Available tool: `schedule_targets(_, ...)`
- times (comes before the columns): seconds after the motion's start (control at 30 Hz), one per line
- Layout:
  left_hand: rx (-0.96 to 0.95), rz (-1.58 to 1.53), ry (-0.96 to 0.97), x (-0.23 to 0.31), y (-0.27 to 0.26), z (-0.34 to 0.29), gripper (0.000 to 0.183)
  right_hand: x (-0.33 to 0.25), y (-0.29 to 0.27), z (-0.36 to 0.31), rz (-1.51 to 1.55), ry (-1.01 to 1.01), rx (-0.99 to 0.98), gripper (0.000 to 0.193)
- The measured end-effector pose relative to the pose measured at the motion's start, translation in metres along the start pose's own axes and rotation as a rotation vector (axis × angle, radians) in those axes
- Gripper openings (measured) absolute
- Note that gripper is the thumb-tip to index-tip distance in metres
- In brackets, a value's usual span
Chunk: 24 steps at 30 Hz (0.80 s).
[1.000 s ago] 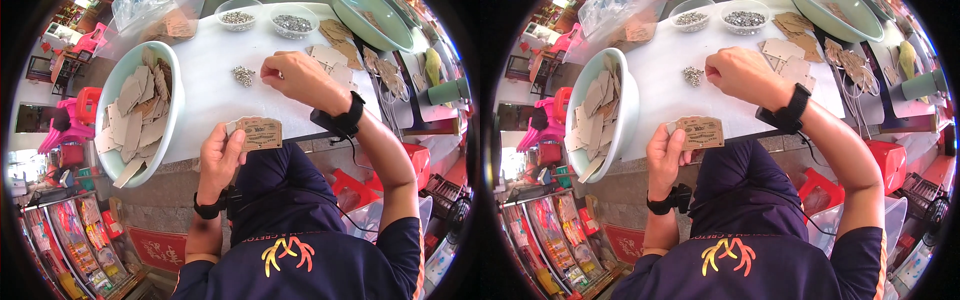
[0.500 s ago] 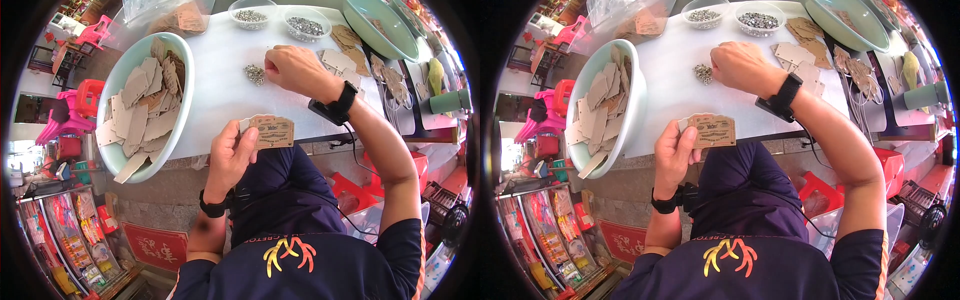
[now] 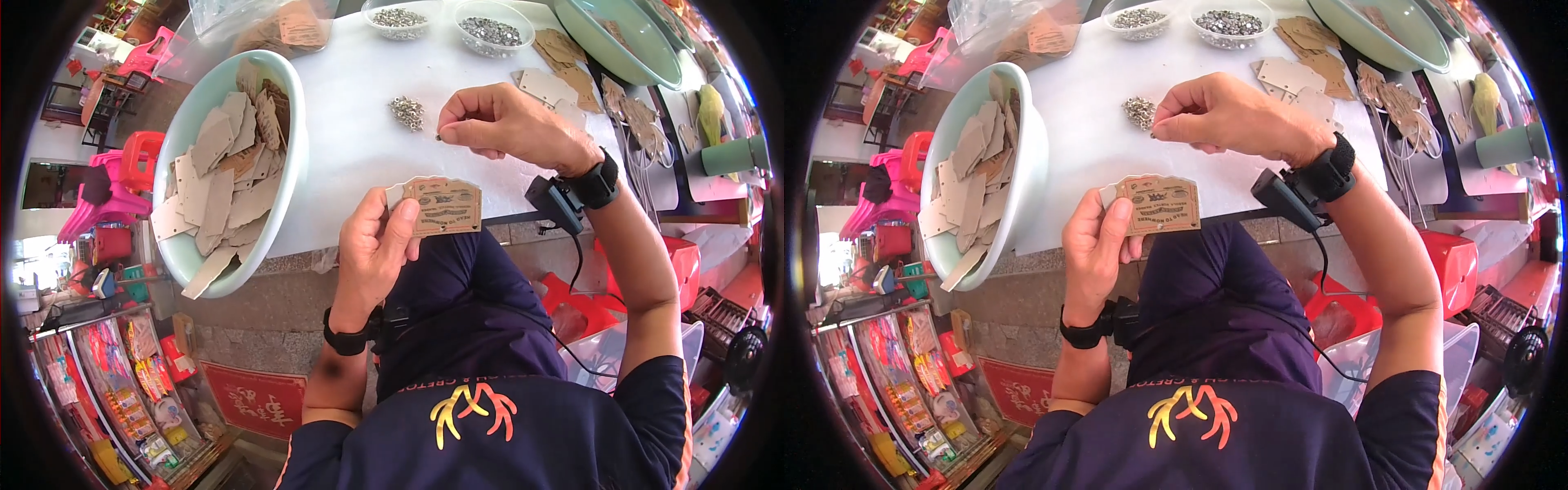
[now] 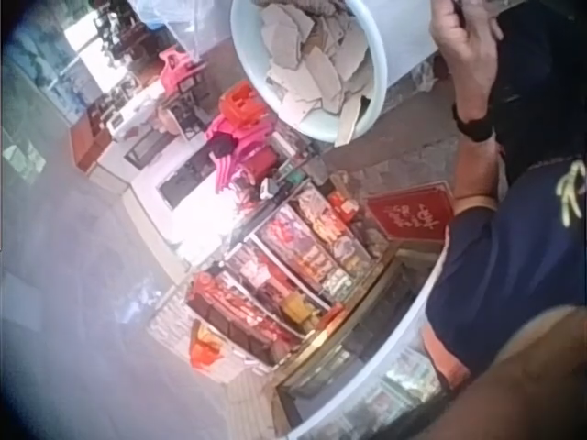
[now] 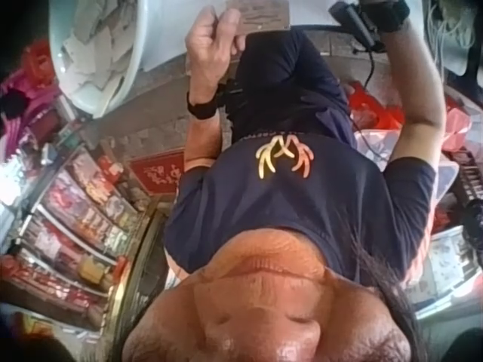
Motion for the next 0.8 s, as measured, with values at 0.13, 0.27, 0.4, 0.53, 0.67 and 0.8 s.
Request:
schedule_targets(0.13, -0.074, -0.009, 0.037, 0.012, 0.008, -0.002, 0.018, 0.007, 0.008, -0.009, 0.354, -0.006, -0.069, 0.018)
schedule_targets(0.27, -0.103, 0.039, 0.059, 0.023, 0.013, -0.001, 0.016, 0.006, 0.01, -0.016, 0.466, -0.024, -0.104, 0.018)
schedule_targets(0.4, -0.149, 0.088, 0.076, 0.025, 0.016, 0.002, 0.016, 0.0, 0.009, -0.021, 0.477, -0.06, -0.137, 0.019)
schedule_targets(0.53, -0.136, 0.144, 0.101, 0.025, 0.02, 0.003, 0.015, -0.004, 0.006, -0.025, 0.45, -0.078, -0.157, 0.018)
schedule_targets(0.67, -0.135, 0.171, 0.133, 0.026, 0.023, 0.005, 0.015, -0.002, 0.006, -0.026, 0.468, -0.083, -0.147, 0.018)
schedule_targets(0.8, -0.098, 0.284, 0.182, 0.029, 0.023, 0.007, 0.013, 0.0, 0.002, -0.026, 0.447, -0.092, -0.145, 0.018)
Point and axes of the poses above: each hand's wrist, its own z-axis towards the middle knuckle, its own y-axis out of the palm, x = y × z, the point moved 3 cm from there along z, towards the middle knuckle, and after that the axes turned 10 degrees about -y, right-handed, at the moved point
